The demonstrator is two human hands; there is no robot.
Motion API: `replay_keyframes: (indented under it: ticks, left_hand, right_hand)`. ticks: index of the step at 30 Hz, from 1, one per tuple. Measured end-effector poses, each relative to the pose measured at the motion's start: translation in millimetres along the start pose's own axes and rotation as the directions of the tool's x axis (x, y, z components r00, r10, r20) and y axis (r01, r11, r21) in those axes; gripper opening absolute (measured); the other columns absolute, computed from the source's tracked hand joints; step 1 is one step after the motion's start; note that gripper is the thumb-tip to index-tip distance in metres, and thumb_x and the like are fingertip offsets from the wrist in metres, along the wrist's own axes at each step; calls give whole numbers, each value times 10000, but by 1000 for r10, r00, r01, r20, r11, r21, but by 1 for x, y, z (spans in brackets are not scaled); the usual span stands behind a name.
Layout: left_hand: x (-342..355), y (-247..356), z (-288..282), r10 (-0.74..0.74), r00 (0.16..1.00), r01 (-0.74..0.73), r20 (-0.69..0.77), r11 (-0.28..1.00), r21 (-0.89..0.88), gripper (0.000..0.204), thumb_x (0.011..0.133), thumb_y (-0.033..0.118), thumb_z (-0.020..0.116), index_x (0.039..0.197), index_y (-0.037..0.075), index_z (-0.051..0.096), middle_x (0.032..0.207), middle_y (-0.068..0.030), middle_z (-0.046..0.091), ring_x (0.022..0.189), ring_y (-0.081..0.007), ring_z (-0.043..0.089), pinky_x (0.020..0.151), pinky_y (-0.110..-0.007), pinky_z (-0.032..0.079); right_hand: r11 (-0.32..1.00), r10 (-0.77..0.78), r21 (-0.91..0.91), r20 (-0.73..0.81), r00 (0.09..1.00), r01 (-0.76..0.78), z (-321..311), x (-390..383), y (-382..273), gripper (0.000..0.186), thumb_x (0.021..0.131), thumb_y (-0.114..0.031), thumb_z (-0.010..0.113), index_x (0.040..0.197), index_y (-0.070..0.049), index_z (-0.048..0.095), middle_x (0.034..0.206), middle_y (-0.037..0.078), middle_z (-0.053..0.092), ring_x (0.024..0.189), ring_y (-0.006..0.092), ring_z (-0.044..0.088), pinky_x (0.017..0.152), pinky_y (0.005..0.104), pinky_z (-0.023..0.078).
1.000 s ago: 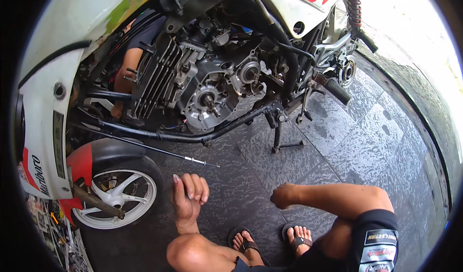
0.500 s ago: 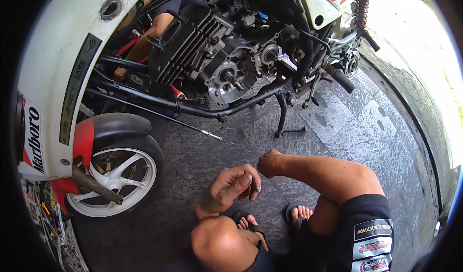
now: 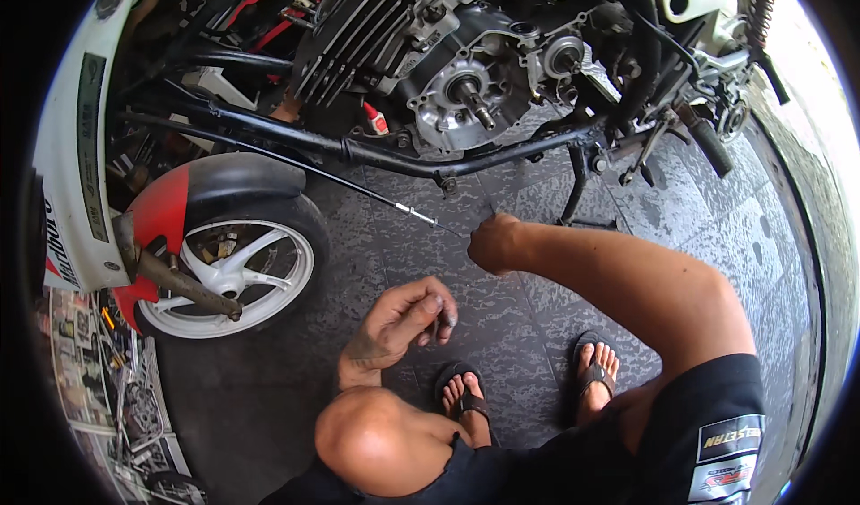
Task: The person works on a motorcycle by routing cables near the engine, positioning the fuel tank onto the frame, and fitting components beneath the tank by hand.
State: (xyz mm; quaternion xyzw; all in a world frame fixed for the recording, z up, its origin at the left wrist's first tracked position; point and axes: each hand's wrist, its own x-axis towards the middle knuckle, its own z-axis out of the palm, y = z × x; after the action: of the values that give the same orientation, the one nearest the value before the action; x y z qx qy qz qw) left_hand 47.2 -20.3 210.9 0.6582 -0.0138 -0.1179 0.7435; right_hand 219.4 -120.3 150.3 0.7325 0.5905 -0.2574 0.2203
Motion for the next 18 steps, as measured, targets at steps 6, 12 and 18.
replay_keyframes:
  ticks: [6, 12, 18]
  left_hand:
    - [-10, -2, 0, -6, 998, 11, -69, 997, 75, 260, 991, 255, 438, 920, 43, 570, 817, -30, 572, 688, -80, 548, 553, -186, 387]
    - [-6, -5, 3, -70, 983, 85, -171, 993, 84, 238, 985, 241, 454, 939, 38, 570, 823, -26, 574, 708, -71, 540, 575, -188, 395]
    - [-1, -3, 10, -46, 986, 64, -161, 992, 107, 223, 984, 224, 458, 950, 34, 569, 815, -21, 573, 718, -71, 536, 587, -198, 404]
  right_hand:
    - [994, -105, -8, 7, 994, 105, 31, 23, -3, 246, 766, -128, 663, 1001, -65, 700, 1060, 116, 674, 1026, 276, 636, 826, 390, 509]
    - [985, -172, 2, 17, 985, 172, 41, 29, -1, 235, 776, -103, 639, 999, -56, 698, 1066, 120, 671, 1025, 281, 635, 824, 390, 508]
    - [983, -183, -8, 36, 982, 184, 61, 35, 12, 229, 806, -116, 586, 998, -53, 694, 1046, 129, 674, 1005, 290, 643, 811, 400, 518]
